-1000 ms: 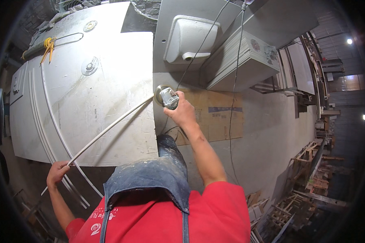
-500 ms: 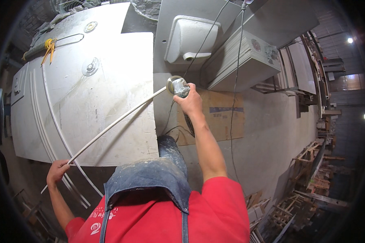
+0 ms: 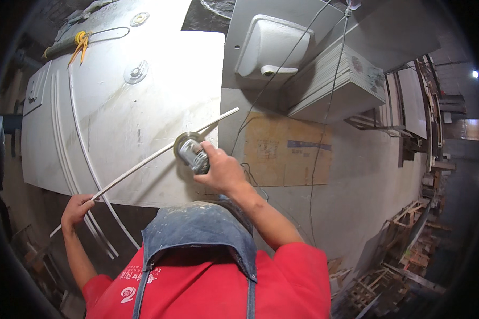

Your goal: The person uses a handheld angle grinder to smooth the edges of a white door panel, then wipes the surface with a cloth. The person moves the door to a workbench and continues wiping the surface.

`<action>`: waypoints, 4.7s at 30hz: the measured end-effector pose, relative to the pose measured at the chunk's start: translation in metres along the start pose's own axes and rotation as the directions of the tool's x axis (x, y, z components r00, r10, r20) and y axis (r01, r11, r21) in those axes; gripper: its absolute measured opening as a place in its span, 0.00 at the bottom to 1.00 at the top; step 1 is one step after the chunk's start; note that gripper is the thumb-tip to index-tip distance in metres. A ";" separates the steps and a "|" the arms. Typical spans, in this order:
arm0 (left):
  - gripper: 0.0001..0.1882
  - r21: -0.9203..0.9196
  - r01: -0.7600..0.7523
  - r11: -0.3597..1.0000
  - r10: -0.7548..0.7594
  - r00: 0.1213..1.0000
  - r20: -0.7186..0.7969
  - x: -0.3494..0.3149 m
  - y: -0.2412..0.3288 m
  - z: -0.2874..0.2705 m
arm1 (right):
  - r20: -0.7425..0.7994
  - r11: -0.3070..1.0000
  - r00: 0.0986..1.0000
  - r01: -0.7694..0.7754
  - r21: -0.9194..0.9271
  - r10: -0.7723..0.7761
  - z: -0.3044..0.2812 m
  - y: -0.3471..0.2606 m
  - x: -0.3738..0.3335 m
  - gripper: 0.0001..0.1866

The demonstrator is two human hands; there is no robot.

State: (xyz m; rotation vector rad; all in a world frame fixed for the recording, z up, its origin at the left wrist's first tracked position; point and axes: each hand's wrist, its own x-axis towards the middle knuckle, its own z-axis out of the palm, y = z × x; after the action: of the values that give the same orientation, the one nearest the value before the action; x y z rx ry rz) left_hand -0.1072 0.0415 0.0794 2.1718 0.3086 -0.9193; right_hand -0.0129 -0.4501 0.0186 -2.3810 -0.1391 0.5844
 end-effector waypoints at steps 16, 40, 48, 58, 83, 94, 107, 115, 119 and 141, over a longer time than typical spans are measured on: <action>0.14 -0.023 -0.004 1.000 0.005 1.000 0.023 0.010 -0.004 -0.002 | -0.275 0.986 0.952 -0.154 -0.061 0.132 -0.031 0.068 0.035 0.42; 0.16 0.104 -0.176 0.979 0.179 0.984 -0.025 0.056 0.056 0.037 | 0.023 0.992 0.992 0.123 0.014 -0.123 0.006 -0.013 -0.003 0.44; 0.16 0.093 -0.142 0.985 0.144 0.990 -0.010 0.057 0.055 0.033 | -0.049 0.999 0.999 -0.016 -0.045 0.014 -0.005 0.014 0.009 0.44; 0.16 0.070 -0.189 0.979 0.190 0.982 -0.001 0.065 0.044 0.031 | -0.187 0.989 0.974 -0.139 -0.046 0.128 -0.025 0.048 0.024 0.42; 0.17 0.103 -0.148 0.984 0.148 0.989 0.006 0.063 0.054 0.027 | 0.030 0.995 0.995 0.097 0.018 -0.097 0.016 -0.003 0.003 0.44; 0.15 0.094 -0.128 0.987 0.125 0.992 0.037 0.067 0.058 0.023 | -0.159 0.994 0.983 -0.102 -0.034 0.096 -0.019 0.049 0.018 0.44; 0.15 0.076 -0.162 0.984 0.162 0.987 0.004 0.069 0.048 0.024 | -0.249 0.991 0.959 -0.134 0.028 0.137 -0.033 0.058 0.019 0.40; 0.16 0.142 -0.176 0.974 0.177 0.984 0.004 0.067 0.056 0.022 | 0.012 1.000 1.000 -0.027 0.000 0.027 -0.006 0.005 0.010 0.42; 0.15 0.087 -0.104 0.991 0.103 0.995 0.013 0.069 0.057 0.023 | -0.115 0.995 0.988 -0.101 -0.001 0.100 -0.016 0.035 0.017 0.41; 0.18 -0.530 -0.629 0.569 0.476 0.777 -0.412 0.028 0.159 -0.003 | -0.504 0.595 0.687 0.130 0.793 0.523 -0.025 0.156 -0.026 0.43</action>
State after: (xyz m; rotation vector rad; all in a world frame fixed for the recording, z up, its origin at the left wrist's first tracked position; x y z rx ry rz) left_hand -0.0107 -0.0684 0.1474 1.5390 0.0080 -0.1374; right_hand -0.0334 -0.5914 -0.0548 -1.5482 0.6598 -0.2228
